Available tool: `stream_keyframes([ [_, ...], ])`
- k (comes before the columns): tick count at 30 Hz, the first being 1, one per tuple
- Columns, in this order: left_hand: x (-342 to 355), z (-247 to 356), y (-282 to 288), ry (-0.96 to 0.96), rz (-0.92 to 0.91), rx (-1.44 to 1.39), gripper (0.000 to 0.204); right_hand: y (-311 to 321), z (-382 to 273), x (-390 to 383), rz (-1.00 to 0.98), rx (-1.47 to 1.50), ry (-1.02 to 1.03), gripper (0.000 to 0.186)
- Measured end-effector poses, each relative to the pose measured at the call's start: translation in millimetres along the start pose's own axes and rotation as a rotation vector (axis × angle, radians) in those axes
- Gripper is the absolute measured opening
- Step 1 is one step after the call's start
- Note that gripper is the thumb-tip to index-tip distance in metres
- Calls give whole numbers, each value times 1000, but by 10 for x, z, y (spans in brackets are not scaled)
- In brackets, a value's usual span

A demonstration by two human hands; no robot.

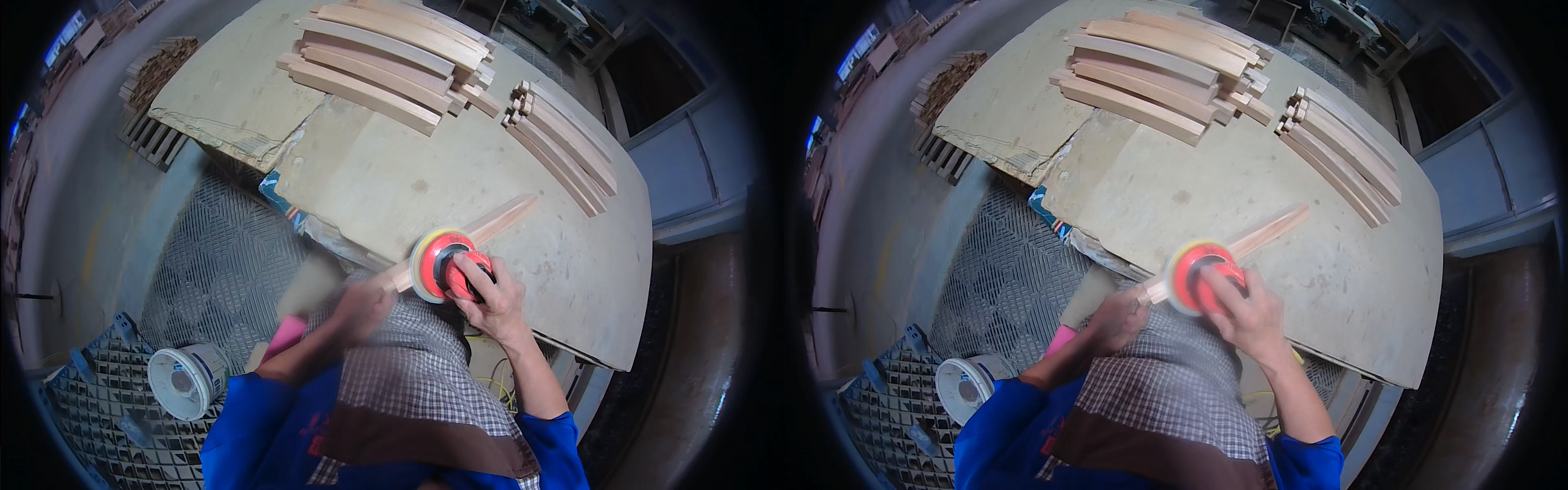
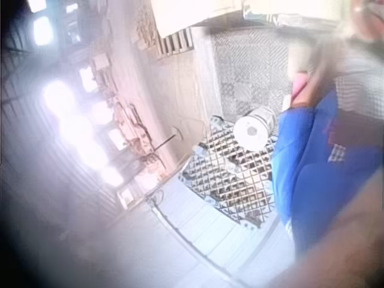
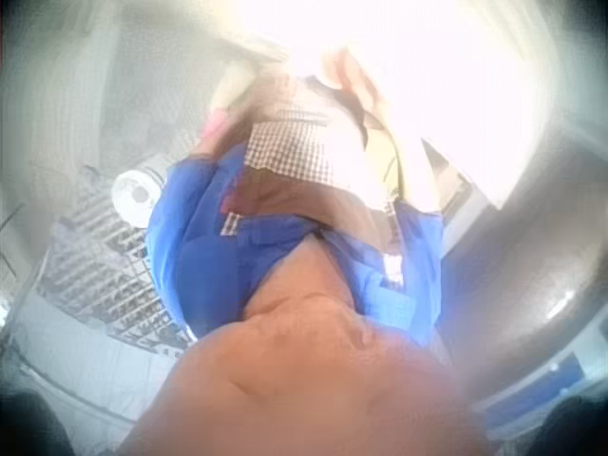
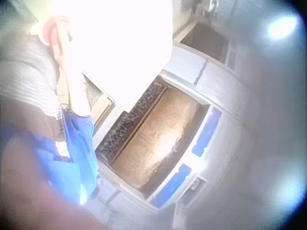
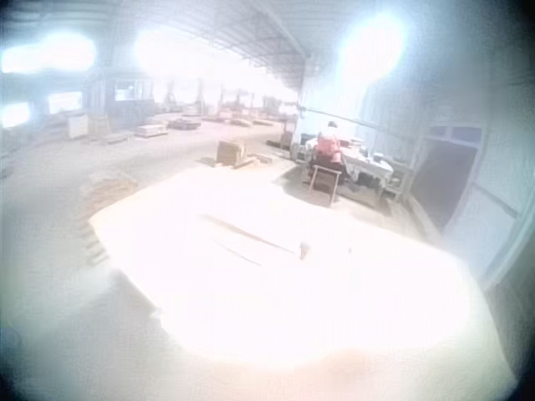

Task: The person sands a piece of wood using a power sander and then places it into a stack on the workbench before selecting another piece to sand.

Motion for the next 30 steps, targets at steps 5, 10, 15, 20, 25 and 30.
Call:
stream_keyframes([
  [5,51,641,-116,-163,256,216,29,16,-153,187,-97,-8,-49,60],
  [10,20,329,-106,-135,327,203,31,-60,-213,461,-266,-117,-185,56],
  [15,-75,204,-221,448,407,-271,30,-168,-58,672,-428,-135,-277,57],
  [20,37,288,-132,-113,331,195,35,-188,-135,759,-500,-105,-265,67],
  [25,62,351,-146,-57,280,-22,27,-111,-308,622,-372,-118,-164,52],
  [30,68,331,-113,-7,254,-6,29,-123,-378,468,-320,-60,-84,56],
])
Point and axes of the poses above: each hand's wrist, its own x-axis towards the middle knuckle, its own y-axis out of the back of the hand, z = x × y, the point moved 7 cm from there along x, towards the middle knuckle
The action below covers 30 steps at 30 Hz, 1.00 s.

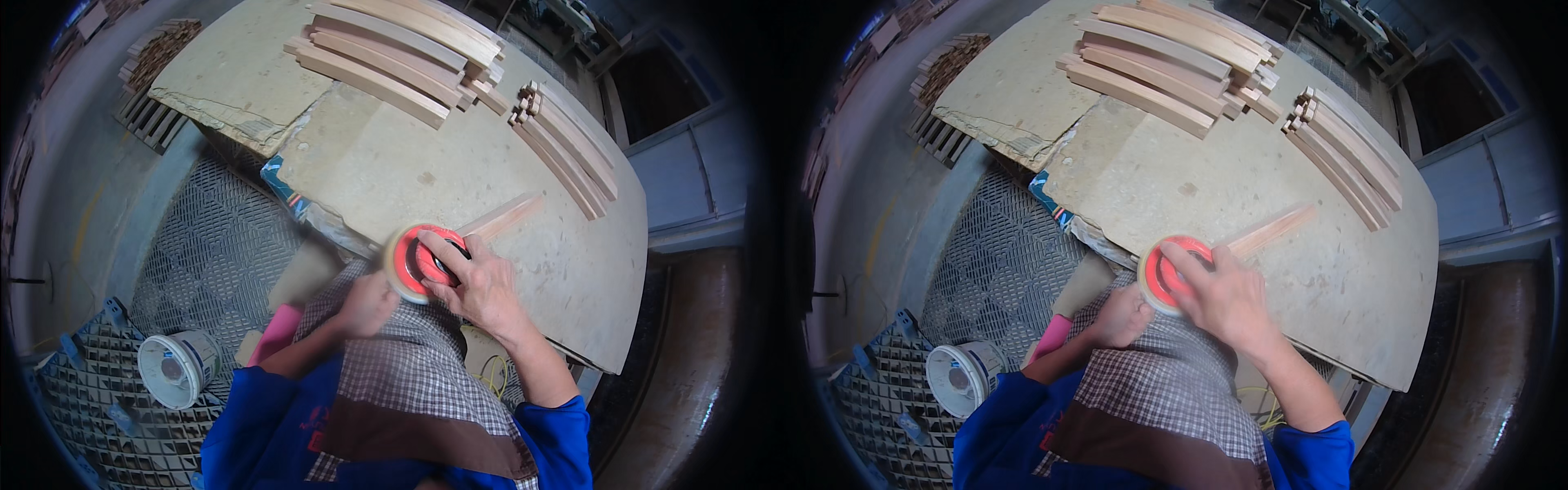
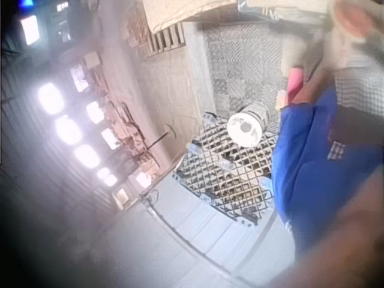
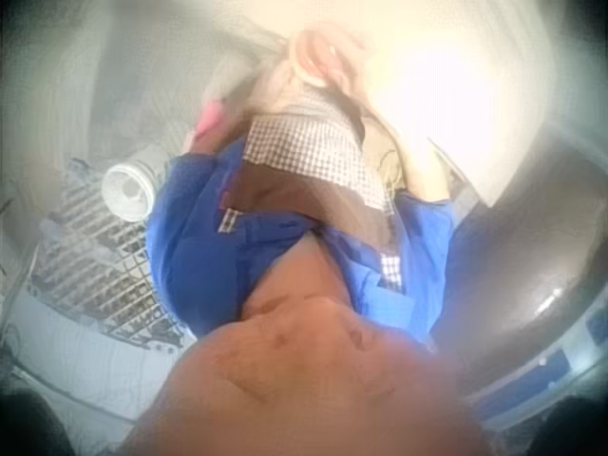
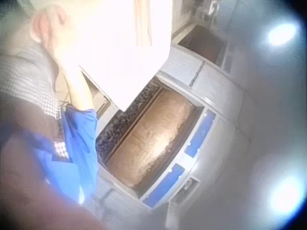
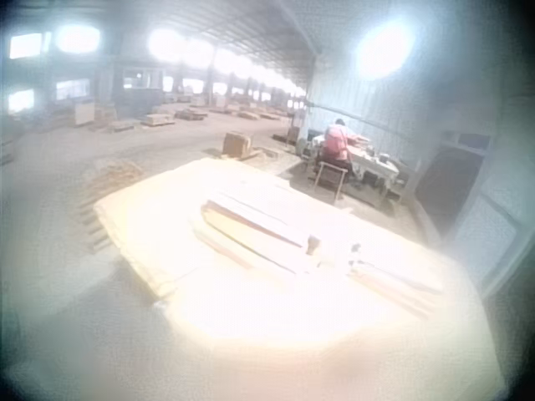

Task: The person sands a piece of wood using a power sander and then places it into a stack on the workbench before selecting another piece to sand.

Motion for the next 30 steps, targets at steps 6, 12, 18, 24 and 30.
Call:
stream_keyframes([
  [6,-17,-10,-70,345,-101,-245,31,-18,278,-200,16,-6,-42,70],
  [12,-109,-44,-146,718,100,-731,22,237,646,-327,160,-43,-233,75],
  [18,15,97,-6,63,-47,21,23,238,327,-298,250,130,-120,71],
  [24,-30,194,48,126,-70,124,31,20,149,-253,205,128,2,68],
  [30,-144,-70,234,480,-40,-133,30,227,765,-265,269,65,-270,70],
])
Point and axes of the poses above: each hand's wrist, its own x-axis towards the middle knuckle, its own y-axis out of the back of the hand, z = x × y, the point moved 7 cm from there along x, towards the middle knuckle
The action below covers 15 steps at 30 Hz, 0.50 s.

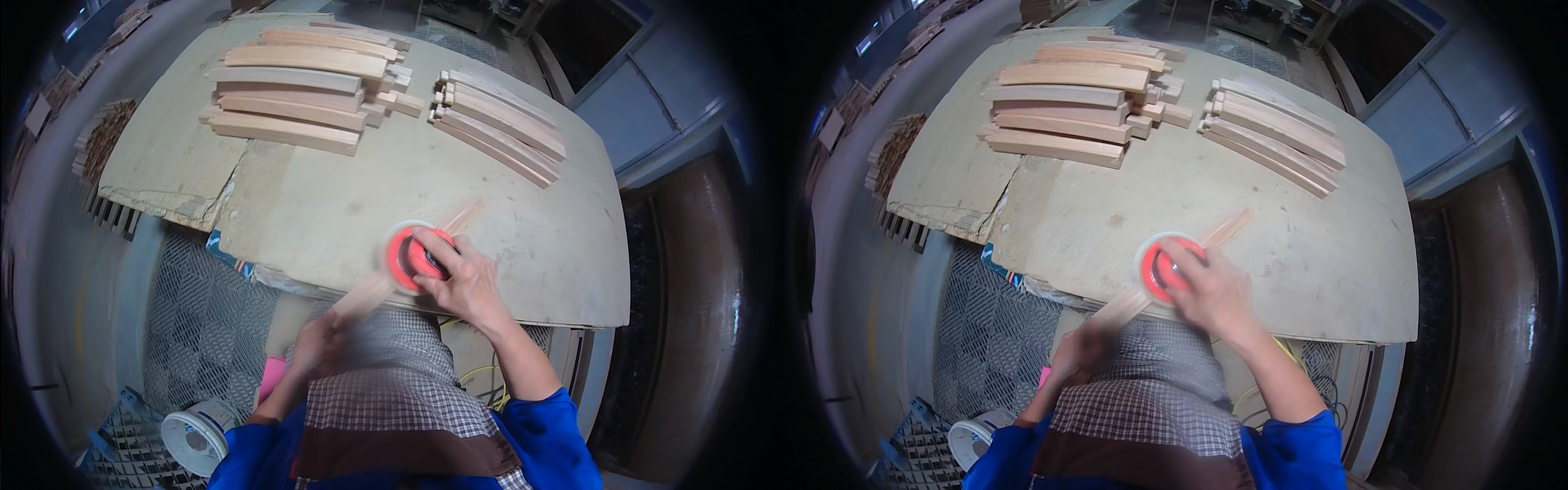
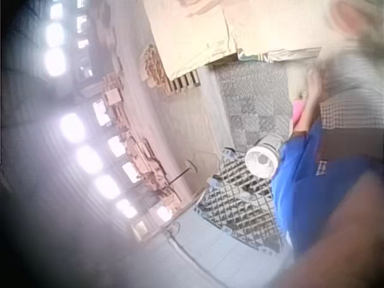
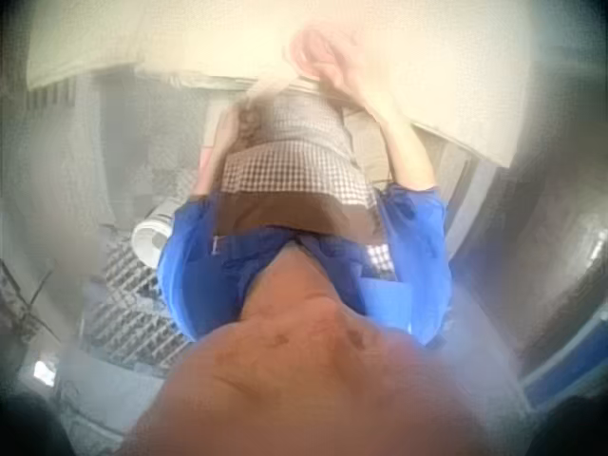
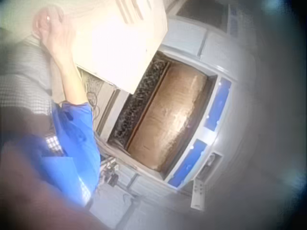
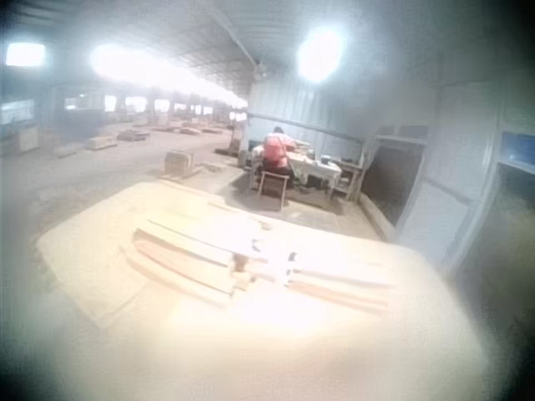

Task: The person sands a piece of wood using a power sander and then places it into a stack on the workbench before selecting another piece to sand.

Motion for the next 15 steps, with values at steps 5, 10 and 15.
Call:
stream_keyframes([
  [5,30,56,-7,28,108,-40,29,189,811,250,84,-101,-286,71],
  [10,-58,62,-93,309,203,-458,28,297,1433,561,105,-172,-374,69],
  [15,-151,299,-34,-81,251,-158,24,260,1315,792,67,-151,-232,70],
])
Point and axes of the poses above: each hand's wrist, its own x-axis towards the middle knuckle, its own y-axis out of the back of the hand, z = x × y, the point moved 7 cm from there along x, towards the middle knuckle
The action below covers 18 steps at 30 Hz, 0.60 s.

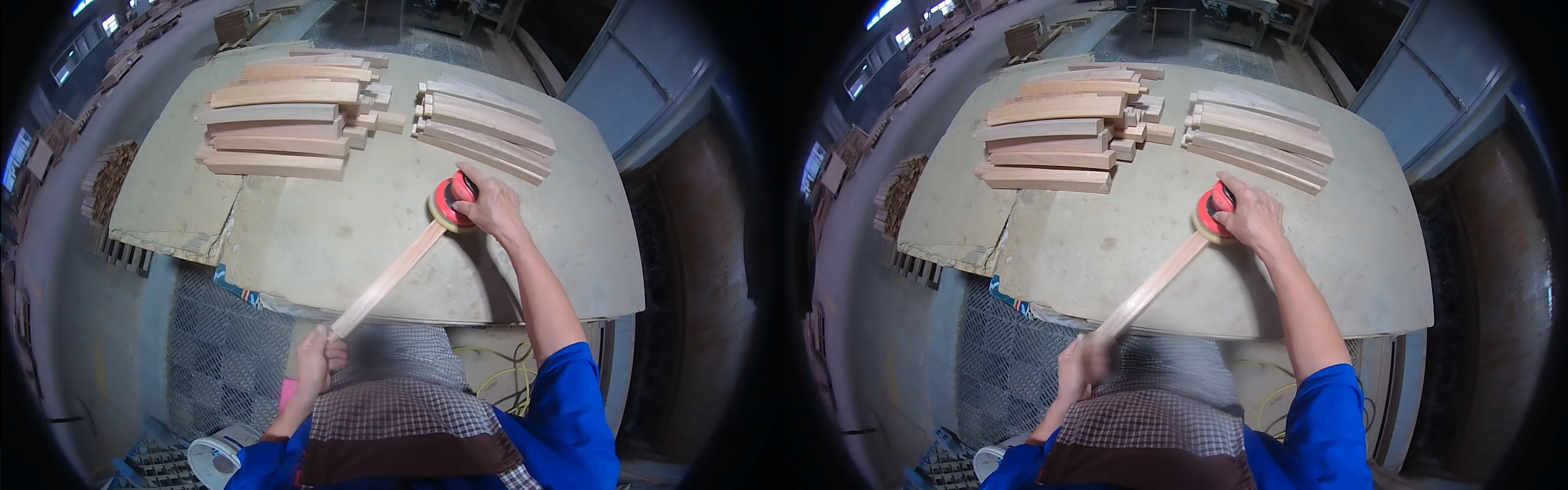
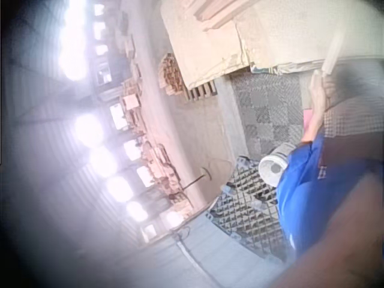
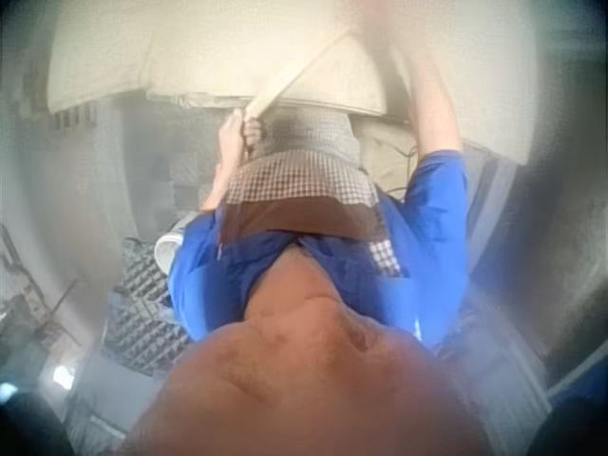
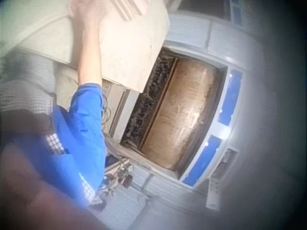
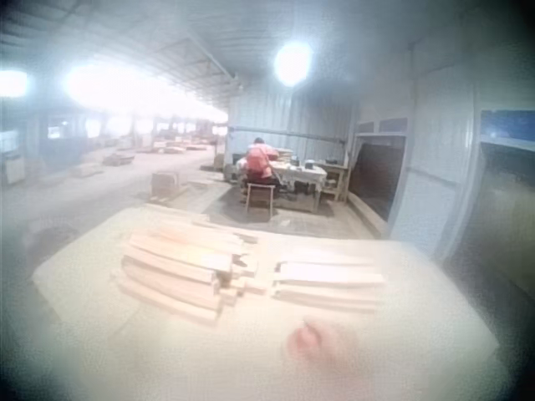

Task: The person sands a piece of wood using a power sander and then places it into a stack on the workbench before selecting another piece to sand.

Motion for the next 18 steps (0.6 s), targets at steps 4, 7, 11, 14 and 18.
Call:
stream_keyframes([
  [4,-391,548,-345,-936,32,998,36,-77,-229,67,-120,-15,-10,69],
  [7,-302,379,-265,-1070,48,1302,28,-56,-263,52,-127,17,1,68],
  [11,-252,464,-261,-1050,-78,1164,19,-39,-134,-17,-88,42,7,69],
  [14,-194,588,-274,-910,-159,1049,13,-27,16,-18,-76,52,14,70],
  [18,-57,640,-187,-571,-174,775,13,-13,133,-47,10,81,81,71],
])
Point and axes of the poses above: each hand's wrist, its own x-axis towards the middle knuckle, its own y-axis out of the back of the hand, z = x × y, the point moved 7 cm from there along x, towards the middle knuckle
